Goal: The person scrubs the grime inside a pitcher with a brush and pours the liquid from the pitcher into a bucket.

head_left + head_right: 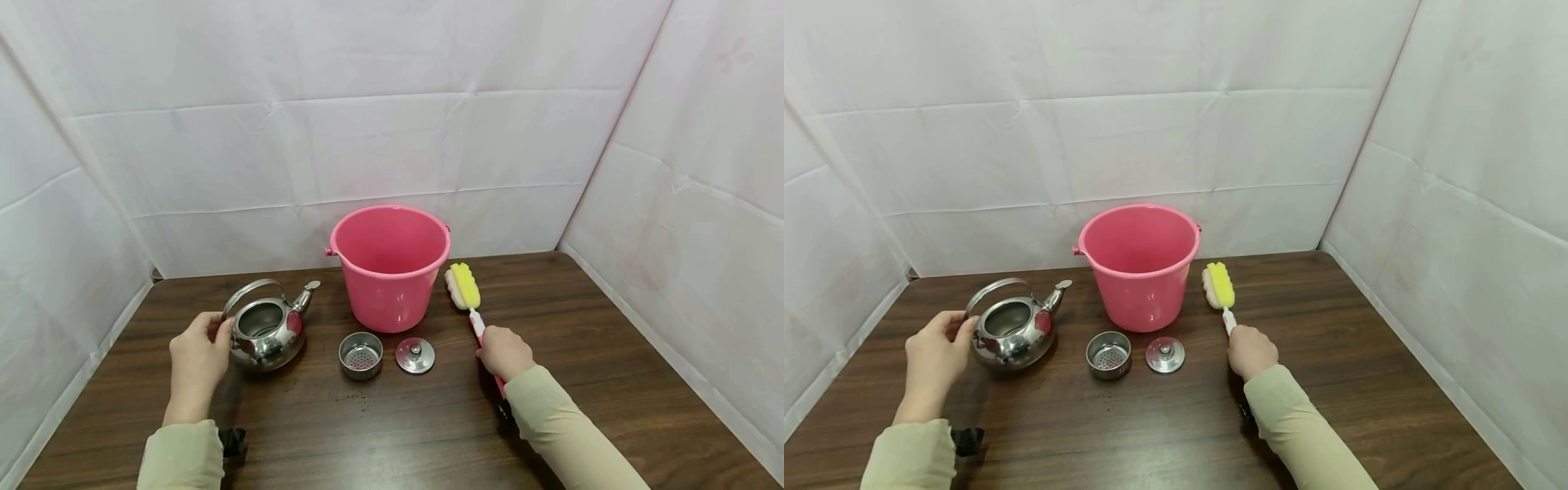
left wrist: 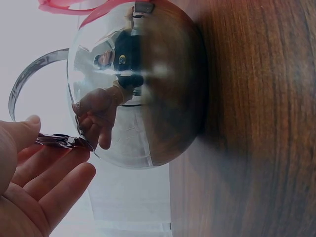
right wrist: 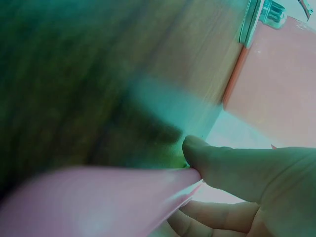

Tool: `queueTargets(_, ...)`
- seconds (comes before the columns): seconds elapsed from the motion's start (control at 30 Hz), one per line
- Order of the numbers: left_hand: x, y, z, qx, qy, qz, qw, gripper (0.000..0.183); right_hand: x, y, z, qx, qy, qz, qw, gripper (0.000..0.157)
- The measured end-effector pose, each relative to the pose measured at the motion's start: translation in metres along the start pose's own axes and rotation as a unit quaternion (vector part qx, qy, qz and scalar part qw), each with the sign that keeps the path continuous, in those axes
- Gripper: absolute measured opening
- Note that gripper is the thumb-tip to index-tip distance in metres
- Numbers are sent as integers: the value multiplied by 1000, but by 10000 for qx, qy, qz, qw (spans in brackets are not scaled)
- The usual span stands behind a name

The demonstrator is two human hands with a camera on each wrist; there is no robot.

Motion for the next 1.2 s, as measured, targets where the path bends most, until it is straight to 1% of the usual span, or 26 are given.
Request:
queueTargets(0.3, 0, 1, -2, 109, -88, -41, 9999, 20, 1, -2, -1, -10, -66, 93, 9999, 20)
queueTargets(0.43, 0, 1, -2, 94, -92, -54, 9999, 20, -1, -1, -3, -111, -144, 96, 9998, 22)
queueTargets(0.67, 0, 1, -1, 33, 5, -19, 10000, 21, -4, 10, 0, -378, -30, -228, 9990, 29)
queueTargets(0.97, 0, 0, 0, 25, 16, -1, 10000, 22, -5, 22, 6, -719, 205, -630, 9952, 28)
queueTargets(1.2, 0, 0, 1, 6, 39, -12, 10000, 21, -7, 28, 9, -931, 285, -745, 9925, 30)
Point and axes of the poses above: each hand's wrist, its own x-axis away from the middle knuckle, its own y-axis out of the back of the hand, z = x × y, the point moved 10 cm from there along -x, towards the middle knuckle, and after that the axes turned 12 degrees about -z, right-handed, at the moved point
